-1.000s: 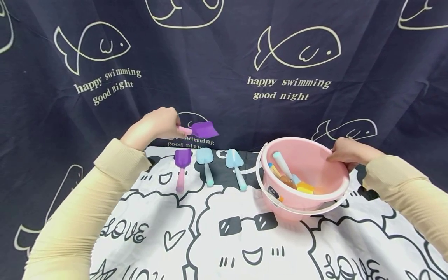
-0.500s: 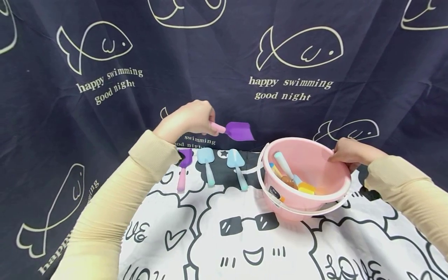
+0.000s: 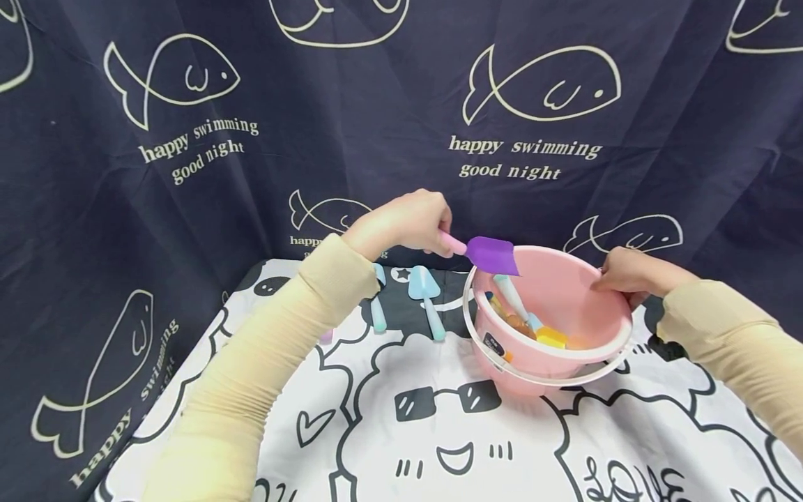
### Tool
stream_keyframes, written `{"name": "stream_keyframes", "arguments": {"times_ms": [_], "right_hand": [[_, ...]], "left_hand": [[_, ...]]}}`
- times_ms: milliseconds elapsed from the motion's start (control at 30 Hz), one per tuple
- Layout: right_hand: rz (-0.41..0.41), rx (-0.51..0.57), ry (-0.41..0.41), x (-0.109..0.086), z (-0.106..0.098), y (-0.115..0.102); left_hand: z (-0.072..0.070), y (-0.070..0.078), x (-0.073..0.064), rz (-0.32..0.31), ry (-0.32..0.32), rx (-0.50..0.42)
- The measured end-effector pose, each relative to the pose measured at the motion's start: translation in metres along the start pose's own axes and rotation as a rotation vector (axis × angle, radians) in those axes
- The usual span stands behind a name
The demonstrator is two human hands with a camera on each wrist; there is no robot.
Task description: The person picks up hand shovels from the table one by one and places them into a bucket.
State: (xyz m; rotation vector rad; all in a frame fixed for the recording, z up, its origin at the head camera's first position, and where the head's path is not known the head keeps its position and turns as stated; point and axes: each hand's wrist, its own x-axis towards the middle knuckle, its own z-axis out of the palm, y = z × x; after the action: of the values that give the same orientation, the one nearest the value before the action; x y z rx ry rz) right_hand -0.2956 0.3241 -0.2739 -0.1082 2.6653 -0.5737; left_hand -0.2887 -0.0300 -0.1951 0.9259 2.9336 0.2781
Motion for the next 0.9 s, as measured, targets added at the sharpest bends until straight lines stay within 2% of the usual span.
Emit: {"name": "stream_keyframes", "arguments": {"times_ms": [367,667,900], "right_hand": [[-0.014,-0.026,0.018,0.002,0.003,0.000],[-0.009,-0.024,0.005,0.002,0.000,0.000],[-0.008,-0.019,0.015,0.001,0.000,0.001]], "left_hand": [[0.025,0.029,0.030,0.055,0.006,0.053],[0.046,0.048,0.052,0.054,-0.038,0.079],[0.064,0.064,0.061,0.095,-0.087,0.129]]}}
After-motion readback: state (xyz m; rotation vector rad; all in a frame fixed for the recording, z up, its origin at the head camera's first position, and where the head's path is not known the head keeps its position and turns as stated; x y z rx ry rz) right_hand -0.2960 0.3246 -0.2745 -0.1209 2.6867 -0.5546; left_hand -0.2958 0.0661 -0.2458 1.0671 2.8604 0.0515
